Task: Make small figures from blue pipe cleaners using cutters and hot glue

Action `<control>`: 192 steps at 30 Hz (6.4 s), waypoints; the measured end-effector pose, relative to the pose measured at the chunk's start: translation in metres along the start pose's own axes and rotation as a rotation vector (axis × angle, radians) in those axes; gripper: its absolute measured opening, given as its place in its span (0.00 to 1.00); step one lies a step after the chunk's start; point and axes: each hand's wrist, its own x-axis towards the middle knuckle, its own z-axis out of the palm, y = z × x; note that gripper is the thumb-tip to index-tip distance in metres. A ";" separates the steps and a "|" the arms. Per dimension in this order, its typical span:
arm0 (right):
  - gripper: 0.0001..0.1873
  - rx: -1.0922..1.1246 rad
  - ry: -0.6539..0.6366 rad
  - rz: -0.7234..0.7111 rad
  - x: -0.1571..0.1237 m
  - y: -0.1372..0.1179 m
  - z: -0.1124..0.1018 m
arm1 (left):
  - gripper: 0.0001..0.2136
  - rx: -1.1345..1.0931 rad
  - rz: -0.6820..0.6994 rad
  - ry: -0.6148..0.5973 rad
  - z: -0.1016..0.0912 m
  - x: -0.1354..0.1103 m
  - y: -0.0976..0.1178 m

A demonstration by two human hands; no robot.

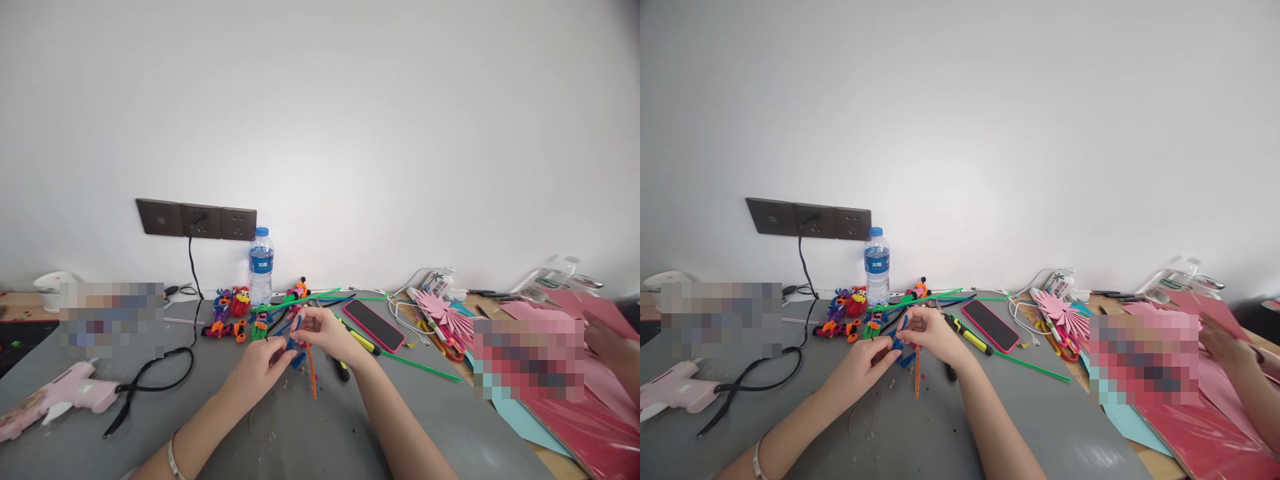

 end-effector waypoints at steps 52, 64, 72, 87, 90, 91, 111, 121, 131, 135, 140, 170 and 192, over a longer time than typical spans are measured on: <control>0.11 0.169 0.119 -0.140 0.004 -0.001 0.009 | 0.10 -0.528 -0.170 0.297 0.000 0.008 -0.004; 0.07 -0.141 0.271 -0.430 0.001 -0.005 0.017 | 0.17 -1.114 -0.475 0.269 0.004 0.009 0.003; 0.09 -0.586 0.161 -0.631 -0.002 -0.003 0.028 | 0.08 -1.370 -0.536 0.292 0.003 0.011 -0.001; 0.09 -0.711 0.191 -0.644 0.001 0.005 0.032 | 0.18 -1.317 -0.511 0.296 0.001 0.012 -0.006; 0.09 -0.666 0.191 -0.625 0.002 0.004 0.032 | 0.20 -1.269 -0.529 0.324 0.002 0.012 -0.007; 0.09 -0.655 0.186 -0.621 0.002 0.004 0.032 | 0.19 -1.252 -0.533 0.337 0.002 0.012 -0.008; 0.06 -0.431 0.165 -0.470 0.001 -0.002 0.023 | 0.19 -1.117 -0.444 0.410 0.002 0.014 -0.010; 0.03 -0.298 0.093 -0.301 -0.003 -0.008 0.008 | 0.19 -0.994 -0.442 0.364 0.001 0.012 -0.004; 0.06 -0.293 0.038 -0.263 -0.006 -0.009 0.001 | 0.16 -0.822 -0.371 0.146 -0.004 0.010 -0.002; 0.06 -0.235 -0.020 -0.232 -0.008 -0.010 0.001 | 0.15 -0.747 -0.329 0.039 -0.006 0.010 -0.003; 0.06 -0.165 -0.051 -0.210 -0.007 -0.009 0.000 | 0.16 -0.712 -0.303 -0.009 -0.005 0.009 -0.008; 0.06 -0.226 -0.021 -0.154 -0.004 -0.003 -0.003 | 0.12 -0.577 -0.239 -0.040 -0.007 0.008 0.003; 0.07 -0.589 0.000 -0.264 -0.004 -0.011 0.010 | 0.10 0.098 0.068 0.051 -0.011 0.006 -0.014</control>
